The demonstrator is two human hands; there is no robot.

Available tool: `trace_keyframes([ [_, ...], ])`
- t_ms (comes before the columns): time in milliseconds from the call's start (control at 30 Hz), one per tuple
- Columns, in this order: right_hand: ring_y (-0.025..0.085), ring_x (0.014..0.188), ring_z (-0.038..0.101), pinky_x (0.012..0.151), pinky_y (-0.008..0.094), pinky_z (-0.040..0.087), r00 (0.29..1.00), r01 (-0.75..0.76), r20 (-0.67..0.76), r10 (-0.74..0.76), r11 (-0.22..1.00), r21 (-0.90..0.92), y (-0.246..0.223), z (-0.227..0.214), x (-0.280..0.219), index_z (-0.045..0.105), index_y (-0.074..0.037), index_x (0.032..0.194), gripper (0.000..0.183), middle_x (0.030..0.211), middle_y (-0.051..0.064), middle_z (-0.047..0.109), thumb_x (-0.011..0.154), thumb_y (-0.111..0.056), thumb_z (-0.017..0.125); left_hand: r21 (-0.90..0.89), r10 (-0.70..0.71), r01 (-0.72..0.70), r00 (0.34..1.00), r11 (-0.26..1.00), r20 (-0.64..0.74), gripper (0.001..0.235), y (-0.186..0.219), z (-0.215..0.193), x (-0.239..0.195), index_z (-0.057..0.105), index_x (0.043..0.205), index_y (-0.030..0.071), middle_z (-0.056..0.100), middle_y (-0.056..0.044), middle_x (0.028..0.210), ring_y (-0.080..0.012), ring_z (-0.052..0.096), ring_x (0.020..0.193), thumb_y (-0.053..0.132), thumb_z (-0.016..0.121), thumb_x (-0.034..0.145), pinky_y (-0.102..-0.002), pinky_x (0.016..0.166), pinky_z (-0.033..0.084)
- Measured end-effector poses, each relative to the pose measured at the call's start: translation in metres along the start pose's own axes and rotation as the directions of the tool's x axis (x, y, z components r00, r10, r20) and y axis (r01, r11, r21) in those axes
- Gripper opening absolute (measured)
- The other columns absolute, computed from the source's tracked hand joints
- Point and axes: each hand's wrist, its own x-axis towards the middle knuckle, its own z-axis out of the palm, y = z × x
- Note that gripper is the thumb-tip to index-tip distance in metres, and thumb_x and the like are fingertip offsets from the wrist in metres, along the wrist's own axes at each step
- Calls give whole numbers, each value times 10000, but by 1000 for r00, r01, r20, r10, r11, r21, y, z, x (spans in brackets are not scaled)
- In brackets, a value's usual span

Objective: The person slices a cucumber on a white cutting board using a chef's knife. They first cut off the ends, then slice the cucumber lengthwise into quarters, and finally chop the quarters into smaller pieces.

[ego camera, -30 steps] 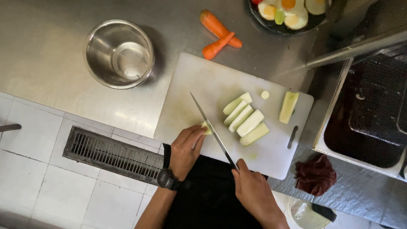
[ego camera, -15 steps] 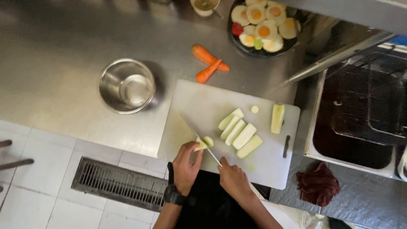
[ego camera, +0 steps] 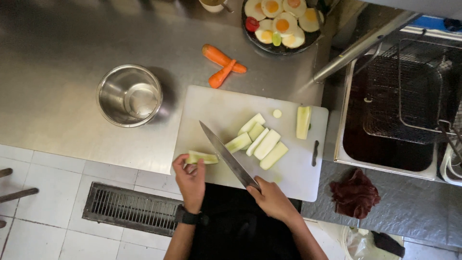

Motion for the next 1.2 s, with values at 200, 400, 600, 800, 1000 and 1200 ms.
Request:
trace_keyframes([
  [200,343,774,594,724,377,406,973,-134,-187,138,990,32,57,-15,-32,488,-141,853,260,719,133,636,885,-398,491,-260,-9,-25,991,965,-131,295,-24,-8,22,413,1132,83,426,-105,1126,-178,531,849,123,568,884,-282,544,552],
  [400,151,669,638,657,341,453,835,-103,-519,183,978,180,125,-26,-52,608,-140,1068,304,782,32,733,849,-331,517,-152,94,-64,975,986,202,288,8,69,37,448,1117,135,514,-36,1073,-124,584,742,94,575,862,-206,585,467],
  [600,196,464,480,402,342,432,739,-184,-484,469,831,524,88,-40,-82,597,-40,972,225,616,119,563,877,-218,499,11,476,-565,706,825,525,322,24,201,30,543,1081,42,613,-113,1069,-246,591,970,202,635,817,-336,887,440],
  [800,219,390,526,364,345,495,770,-242,-449,454,858,452,99,-19,-83,563,-119,1022,209,555,91,555,872,-247,493,363,519,-872,487,328,702,505,20,238,41,586,1155,150,536,-138,1126,-312,483,986,543,520,845,-453,764,378],
  [1000,223,420,561,496,338,476,757,-354,-349,553,795,492,78,-18,-79,522,-94,924,237,731,72,641,900,-312,432,543,513,-754,653,369,557,346,14,240,62,663,1027,84,529,-175,1011,-362,513,868,267,611,738,-472,685,442],
  [1200,219,413,550,554,342,470,785,-321,-375,494,841,436,76,-25,-65,503,-89,894,219,550,88,579,894,-301,448,457,264,-648,710,610,653,192,-20,278,56,602,955,65,507,-182,987,-381,569,757,167,552,800,-454,767,481],
])
